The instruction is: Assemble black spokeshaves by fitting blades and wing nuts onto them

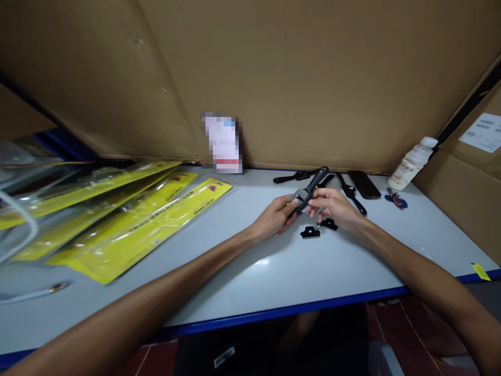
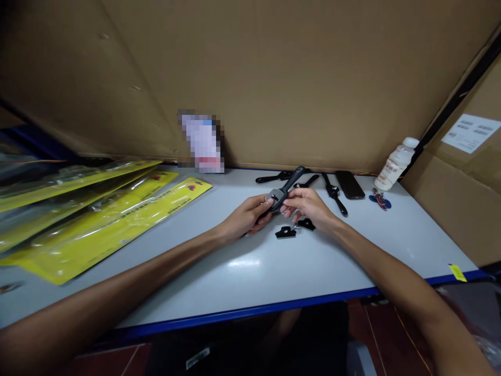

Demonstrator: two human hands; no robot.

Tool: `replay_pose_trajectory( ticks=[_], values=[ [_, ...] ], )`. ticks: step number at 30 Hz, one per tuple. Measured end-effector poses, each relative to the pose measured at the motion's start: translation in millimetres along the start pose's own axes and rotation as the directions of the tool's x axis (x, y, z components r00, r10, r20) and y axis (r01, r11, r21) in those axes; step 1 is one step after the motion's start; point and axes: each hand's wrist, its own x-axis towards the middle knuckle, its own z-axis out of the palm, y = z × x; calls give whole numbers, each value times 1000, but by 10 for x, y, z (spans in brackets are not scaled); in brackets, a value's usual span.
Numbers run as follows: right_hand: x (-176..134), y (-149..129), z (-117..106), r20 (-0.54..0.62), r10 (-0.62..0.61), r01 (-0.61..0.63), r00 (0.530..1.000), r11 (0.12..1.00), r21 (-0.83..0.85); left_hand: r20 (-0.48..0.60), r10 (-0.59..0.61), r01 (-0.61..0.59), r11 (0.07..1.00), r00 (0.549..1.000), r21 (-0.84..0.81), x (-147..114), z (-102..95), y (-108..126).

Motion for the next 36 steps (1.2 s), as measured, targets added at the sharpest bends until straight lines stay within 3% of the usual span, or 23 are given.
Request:
replay_pose_trajectory(
  ticks=[9, 11, 13, 15, 17, 19, 21, 28, 33, 36],
  values=[
    [17, 32, 18, -48, -46, 47, 998, 999, 13, -5, -23, 23, 999, 1000, -48, 21, -15, -24],
    [13, 3, 14, -51, -48, 46, 998, 998, -38, -7, -22, 22, 998, 1000, -59, 22, -12, -18],
    [7, -43, -32, -77, -81, 65, 994, 979, -192, -32, -36, 33, 995, 999, -98, 30, -13, -14],
    [-1, -98, -124, -96, -186, 116, 978, 865, -488, -76, -72, 59, 985, 994, -162, 45, -21, -10],
    [-8, -150, -235, -65, -285, 139, 956, 640, -756, -106, -108, 83, 972, 988, -219, 59, -34, -2],
    [-11, -179, -321, -25, -310, 133, 950, 480, -867, -115, -127, 95, 964, 985, -250, 66, -47, 12],
    [-9, -175, -351, -14, -308, 131, 951, 445, -886, -123, -137, 100, 958, 983, -269, 65, -52, 28],
    [-44, -176, -305, 78, -208, 144, 975, 324, -935, -133, -176, 129, 946, 975, -299, 51, -37, 60],
    [-150, -336, -466, 125, 117, 92, 985, 253, -963, -134, -172, 127, 948, 976, -291, 41, -45, 55],
    [-199, -346, -463, 113, 180, 68, 977, 239, -969, -131, -169, 129, 955, 977, -269, 41, -38, 42]
  ],
)
